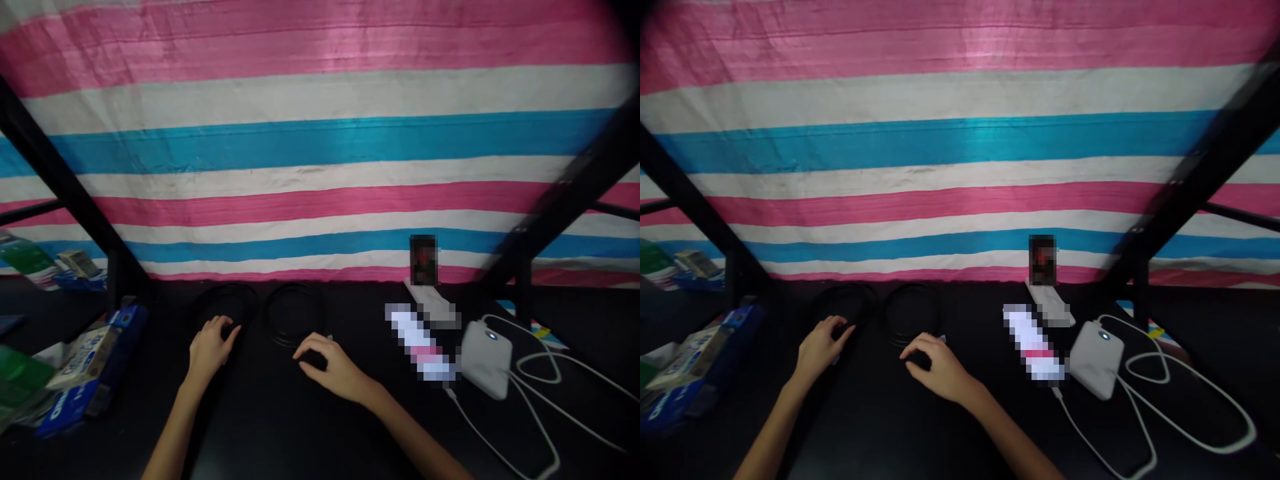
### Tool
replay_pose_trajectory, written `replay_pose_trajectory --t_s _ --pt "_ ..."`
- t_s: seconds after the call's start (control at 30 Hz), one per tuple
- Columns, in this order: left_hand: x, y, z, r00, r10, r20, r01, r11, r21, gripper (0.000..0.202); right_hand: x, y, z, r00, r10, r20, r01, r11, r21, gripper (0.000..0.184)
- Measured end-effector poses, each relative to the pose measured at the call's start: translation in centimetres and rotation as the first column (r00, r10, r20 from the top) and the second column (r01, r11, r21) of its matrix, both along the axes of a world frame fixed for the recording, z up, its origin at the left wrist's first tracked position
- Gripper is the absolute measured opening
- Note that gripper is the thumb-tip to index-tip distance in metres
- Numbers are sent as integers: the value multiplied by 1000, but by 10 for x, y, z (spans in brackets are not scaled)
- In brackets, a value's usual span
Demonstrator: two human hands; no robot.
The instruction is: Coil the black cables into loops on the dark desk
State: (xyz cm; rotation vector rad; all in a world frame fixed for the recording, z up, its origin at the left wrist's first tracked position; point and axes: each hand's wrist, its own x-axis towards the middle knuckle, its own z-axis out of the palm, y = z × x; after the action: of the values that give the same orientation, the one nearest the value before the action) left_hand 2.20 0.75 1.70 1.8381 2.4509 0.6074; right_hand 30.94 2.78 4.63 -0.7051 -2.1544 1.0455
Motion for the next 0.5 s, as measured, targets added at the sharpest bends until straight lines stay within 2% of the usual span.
replay_pose_trajectory --t_s 0.1,0.2,0.3,0.4,0.47,0.5 --pt "-15 4 7 997 75 34 -75 997 -4 32 -13 4 -19 1000 -22 -18 22 999 -37 15" --pt "-35 9 23 986 146 81 -142 988 -53 38 -15 7 -31 997 -51 -54 45 994 -95 14" --pt "-53 15 52 953 293 73 -290 956 -45 50 -13 6 -37 996 -63 -68 54 991 -126 14" --pt "-68 21 86 897 440 53 -441 897 21 61 -12 5 -41 995 -76 -66 68 991 -115 15" --pt "-75 24 102 863 503 53 -505 861 56 64 -12 4 -44 996 -72 -53 67 993 -93 16" --pt "-77 25 107 862 503 60 -506 861 52 63 -12 4 -45 997 -70 -45 67 995 -79 17"
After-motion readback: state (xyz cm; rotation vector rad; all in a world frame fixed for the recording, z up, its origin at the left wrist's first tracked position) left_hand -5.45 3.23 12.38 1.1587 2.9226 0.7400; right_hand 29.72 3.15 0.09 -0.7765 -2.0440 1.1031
